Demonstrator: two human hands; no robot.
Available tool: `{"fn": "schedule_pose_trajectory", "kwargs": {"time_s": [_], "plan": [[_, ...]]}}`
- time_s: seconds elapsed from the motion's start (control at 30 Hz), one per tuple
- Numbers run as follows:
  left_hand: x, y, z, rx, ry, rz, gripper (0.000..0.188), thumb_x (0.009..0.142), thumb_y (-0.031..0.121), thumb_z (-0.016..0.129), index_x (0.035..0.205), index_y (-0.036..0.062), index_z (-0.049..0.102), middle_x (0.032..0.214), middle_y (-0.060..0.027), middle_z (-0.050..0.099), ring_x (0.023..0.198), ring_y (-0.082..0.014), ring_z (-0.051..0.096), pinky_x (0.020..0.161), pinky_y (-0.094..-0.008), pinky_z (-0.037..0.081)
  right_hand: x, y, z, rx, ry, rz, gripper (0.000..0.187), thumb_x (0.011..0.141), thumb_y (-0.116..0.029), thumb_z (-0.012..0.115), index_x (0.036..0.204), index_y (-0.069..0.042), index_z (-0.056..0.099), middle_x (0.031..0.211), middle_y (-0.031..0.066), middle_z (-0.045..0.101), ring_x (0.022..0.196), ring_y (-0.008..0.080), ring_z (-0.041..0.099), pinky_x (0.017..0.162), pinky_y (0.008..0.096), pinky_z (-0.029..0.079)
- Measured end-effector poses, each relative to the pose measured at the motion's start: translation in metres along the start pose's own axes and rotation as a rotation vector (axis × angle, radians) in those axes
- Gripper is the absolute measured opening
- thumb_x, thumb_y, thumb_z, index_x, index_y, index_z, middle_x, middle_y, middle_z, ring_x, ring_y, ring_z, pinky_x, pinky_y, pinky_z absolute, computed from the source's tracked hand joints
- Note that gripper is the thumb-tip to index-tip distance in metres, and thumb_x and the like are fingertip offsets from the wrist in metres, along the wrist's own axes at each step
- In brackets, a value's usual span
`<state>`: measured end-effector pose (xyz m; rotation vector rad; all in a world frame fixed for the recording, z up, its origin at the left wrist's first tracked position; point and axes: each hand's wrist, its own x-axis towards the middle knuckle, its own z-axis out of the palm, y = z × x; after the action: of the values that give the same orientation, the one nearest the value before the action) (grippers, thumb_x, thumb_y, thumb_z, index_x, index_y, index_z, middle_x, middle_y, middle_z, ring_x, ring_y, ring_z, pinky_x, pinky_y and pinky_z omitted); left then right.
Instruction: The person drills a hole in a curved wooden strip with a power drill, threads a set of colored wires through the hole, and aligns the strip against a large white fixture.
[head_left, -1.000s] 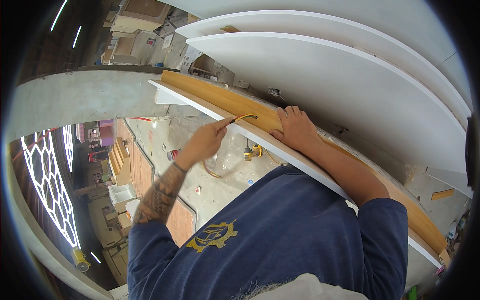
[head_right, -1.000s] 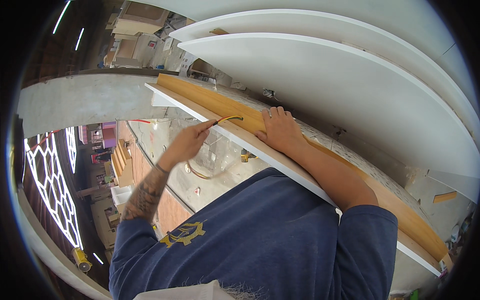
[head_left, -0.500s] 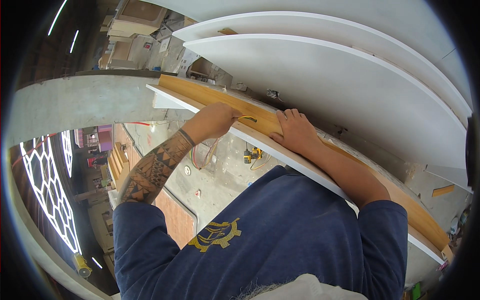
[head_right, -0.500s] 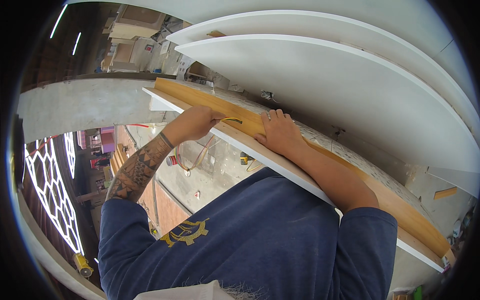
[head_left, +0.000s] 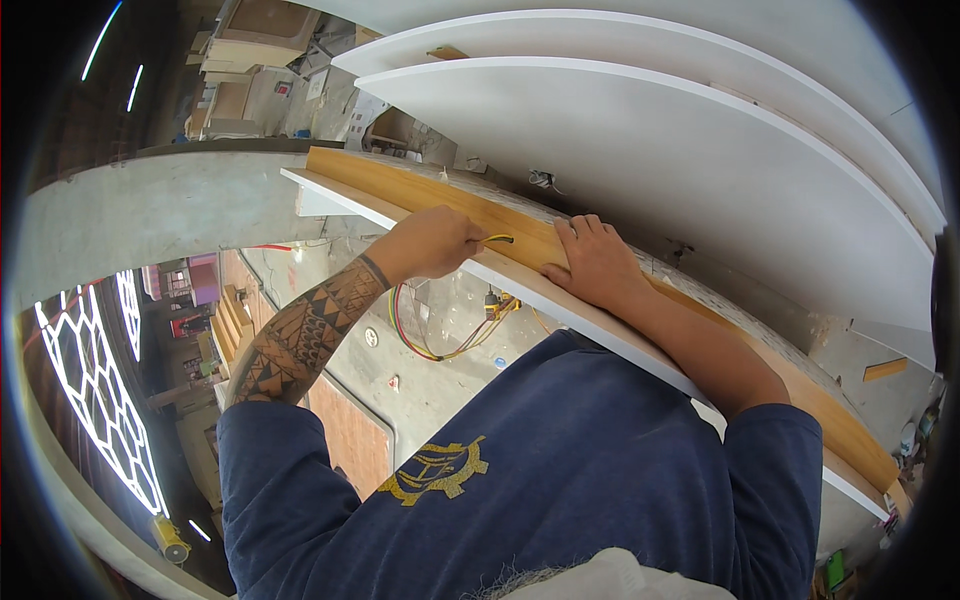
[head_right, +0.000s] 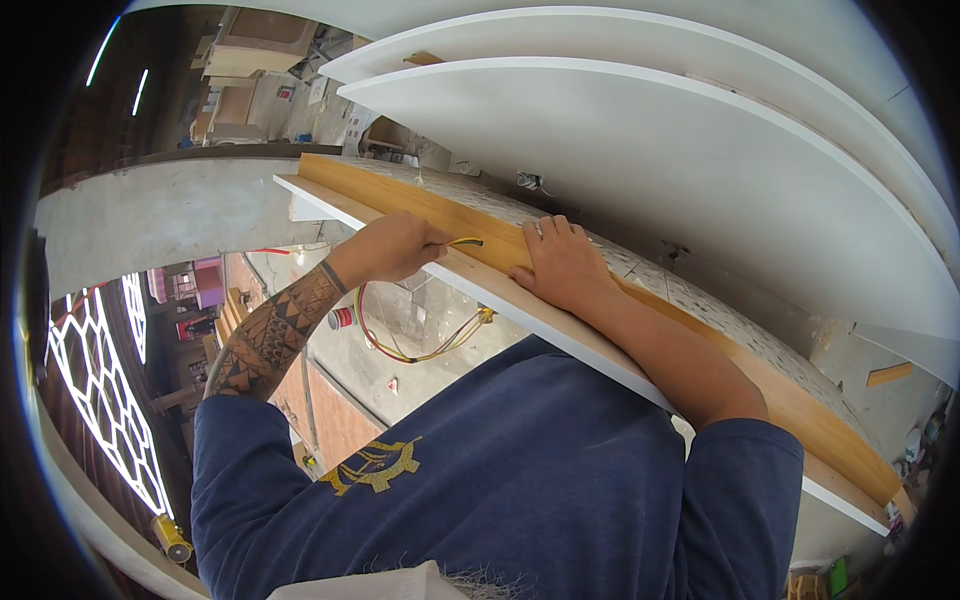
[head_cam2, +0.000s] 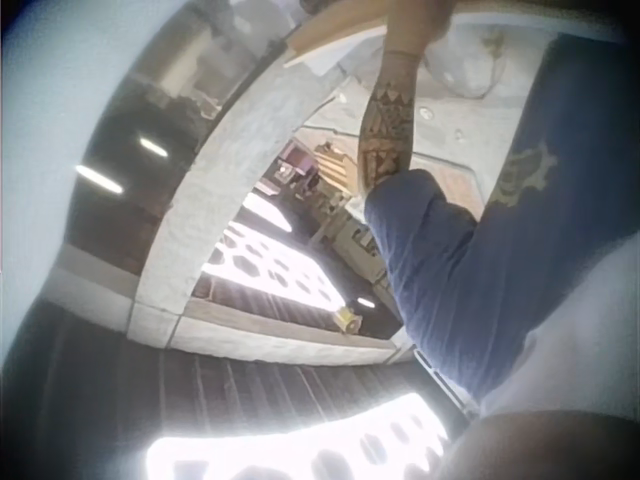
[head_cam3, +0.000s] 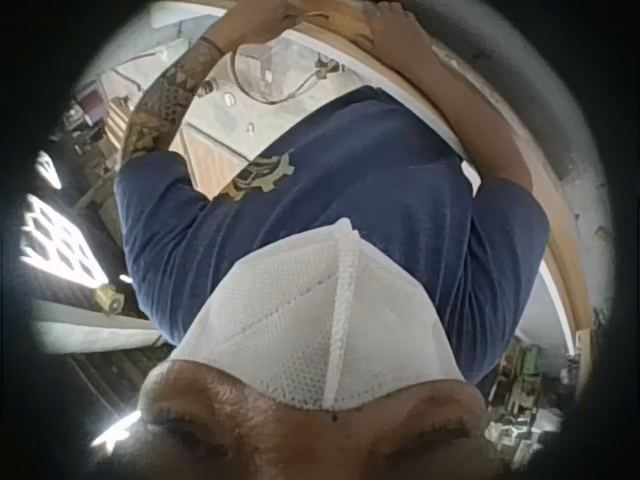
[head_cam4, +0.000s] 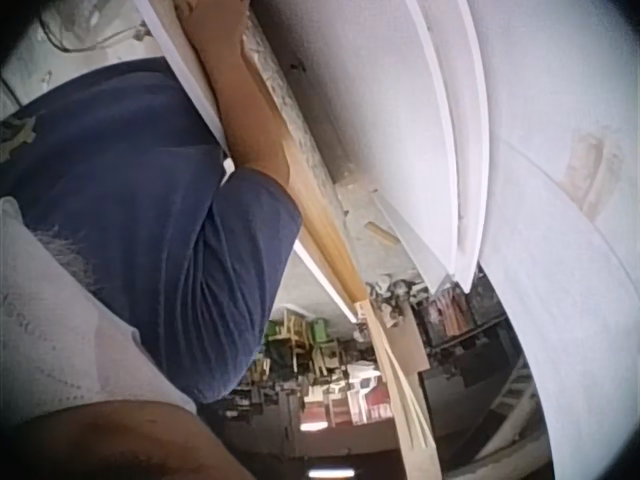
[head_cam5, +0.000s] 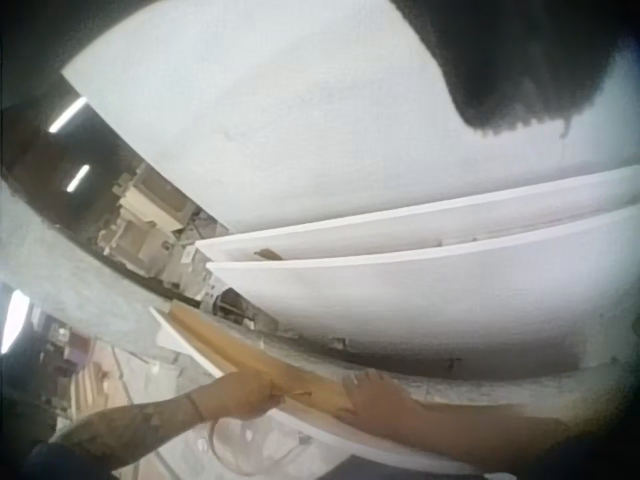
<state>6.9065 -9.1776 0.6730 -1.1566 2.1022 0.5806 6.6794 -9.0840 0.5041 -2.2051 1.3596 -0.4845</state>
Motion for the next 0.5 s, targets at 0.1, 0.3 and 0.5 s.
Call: {"fn": "schedule_pose_trajectory", "kwargs": {"time_s": [0.1,0.3,0.5], "plan": [[0.011,0.004,-0.005,0.042,-0.079,0.027,0.027,0.102,0.026,0.061,0.113,0.0090,0.079,0.085,-0.0218,0.073,0.084,-0.0417,0.071,0.080,-0.0533,0.055,0.000,-0.002,-0.002,-0.009,-0.049,0.010,0.073,0.099,-0.057,0.066,0.140,0.003,0.057,0.120,0.0178,0.063,0.120,0.0315,0.059,0.100,0.0426,0.051],[0.036,0.009,0.003,0.150,-0.128,0.032,0.024,0.100,0.025,0.061,0.101,0.0087,0.078,0.088,-0.0200,0.074,0.088,-0.0403,0.073,0.081,-0.0535,0.056,0.001,0.000,-0.002,0.008,-0.035,0.020,0.072,0.098,-0.056,0.067,0.139,0.003,0.058,0.120,0.0185,0.063,0.120,0.0323,0.059,0.100,0.0433,0.051],[0.068,0.007,0.047,0.230,-0.074,-0.020,0.022,0.093,0.021,0.068,0.100,0.0023,0.078,0.096,-0.0198,0.077,0.097,-0.0399,0.075,0.085,-0.0515,0.059,0.001,-0.002,0.001,0.034,-0.010,-0.005,0.067,0.097,-0.055,0.068,0.132,0.002,0.061,0.123,0.0203,0.065,0.122,0.0339,0.059,0.103,0.0469,0.051]]}}
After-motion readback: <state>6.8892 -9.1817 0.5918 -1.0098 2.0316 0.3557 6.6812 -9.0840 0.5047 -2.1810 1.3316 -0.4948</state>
